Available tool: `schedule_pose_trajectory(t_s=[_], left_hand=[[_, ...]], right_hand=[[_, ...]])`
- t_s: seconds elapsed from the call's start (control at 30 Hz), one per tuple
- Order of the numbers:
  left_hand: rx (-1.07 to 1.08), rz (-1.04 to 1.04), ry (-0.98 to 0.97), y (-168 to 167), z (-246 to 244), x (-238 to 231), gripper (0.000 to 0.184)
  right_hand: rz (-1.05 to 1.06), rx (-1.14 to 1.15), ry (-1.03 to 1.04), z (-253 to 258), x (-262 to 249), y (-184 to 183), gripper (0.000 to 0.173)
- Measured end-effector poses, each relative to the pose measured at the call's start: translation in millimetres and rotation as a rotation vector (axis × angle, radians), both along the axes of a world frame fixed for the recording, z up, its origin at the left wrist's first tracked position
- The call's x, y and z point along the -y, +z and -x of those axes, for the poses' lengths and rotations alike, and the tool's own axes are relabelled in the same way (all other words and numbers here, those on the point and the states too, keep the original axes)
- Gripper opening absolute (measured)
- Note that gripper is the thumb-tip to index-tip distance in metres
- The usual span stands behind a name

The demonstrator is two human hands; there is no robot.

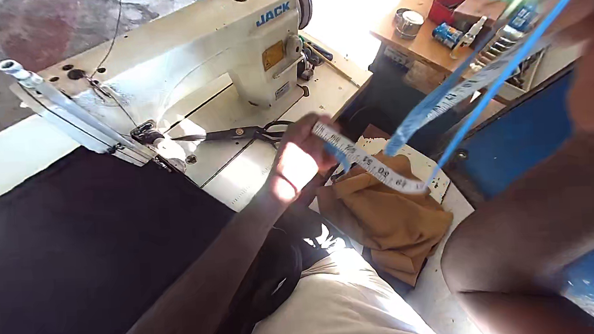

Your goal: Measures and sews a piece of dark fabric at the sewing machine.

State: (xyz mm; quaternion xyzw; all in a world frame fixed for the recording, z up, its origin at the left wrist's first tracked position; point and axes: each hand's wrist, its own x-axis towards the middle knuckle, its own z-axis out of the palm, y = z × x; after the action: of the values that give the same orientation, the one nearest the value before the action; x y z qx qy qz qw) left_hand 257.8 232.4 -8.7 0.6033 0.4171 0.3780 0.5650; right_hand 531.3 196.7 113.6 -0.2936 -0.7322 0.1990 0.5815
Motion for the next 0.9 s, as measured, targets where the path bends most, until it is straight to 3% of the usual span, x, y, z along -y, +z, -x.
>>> schedule_pose_trajectory(t_s=[0.07,0.13,0.17,0.23,0.3,0.37,0.43,0.5,0.53,0.63,0.7,0.8,0.83,0.9], left_hand=[[0.102,-0.139,0.033,31,-27,3,0.025],[0.179,-0.198,0.047,34,-53,27,0.024],[0.211,-0.239,0.016,18,-66,42,0.028],[0.185,-0.482,-0.082,-52,-105,57,0.035],[-0.069,-0.441,-0.368,-87,-113,71,0.024],[-0.447,-0.289,-0.704,-90,-91,85,0.026],[-0.713,-0.173,-0.914,-82,-62,94,0.032],[-0.811,-0.225,-1.108,-59,-35,91,0.038],[-0.715,-0.238,-1.085,-53,-18,90,0.037],[-0.294,-0.223,-0.754,-50,54,95,0.033],[-0.186,-0.203,-0.493,-49,112,106,0.034],[-0.279,-0.147,0.024,-49,206,143,0.033],[-0.333,-0.128,0.246,-52,237,160,0.031],[-0.510,-0.168,0.676,-64,301,191,0.031]], right_hand=[[0.207,0.176,-0.128,70,9,19,0.008],[0.206,0.441,-0.133,94,-2,2,0.021],[0.244,0.570,-0.195,98,-9,-13,0.024],[0.418,0.771,-0.304,94,-25,-49,0.024],[0.588,0.896,-0.334,74,-50,-103,0.023],[0.763,0.979,-0.358,47,-69,-179,0.020],[0.934,1.006,-0.395,22,-71,-255,0.029],[1.055,1.094,-0.388,5,-59,-299,0.040],[1.123,1.149,-0.351,-2,-55,-309,0.046],[1.225,1.196,-0.227,-14,-61,-302,0.058],[1.242,1.235,-0.189,-12,-71,-275,0.077],[1.192,1.280,-0.161,-11,-85,-250,0.091],[1.149,1.260,-0.179,-4,-85,-241,0.086],[0.977,1.080,-0.259,21,-79,-223,0.061]])
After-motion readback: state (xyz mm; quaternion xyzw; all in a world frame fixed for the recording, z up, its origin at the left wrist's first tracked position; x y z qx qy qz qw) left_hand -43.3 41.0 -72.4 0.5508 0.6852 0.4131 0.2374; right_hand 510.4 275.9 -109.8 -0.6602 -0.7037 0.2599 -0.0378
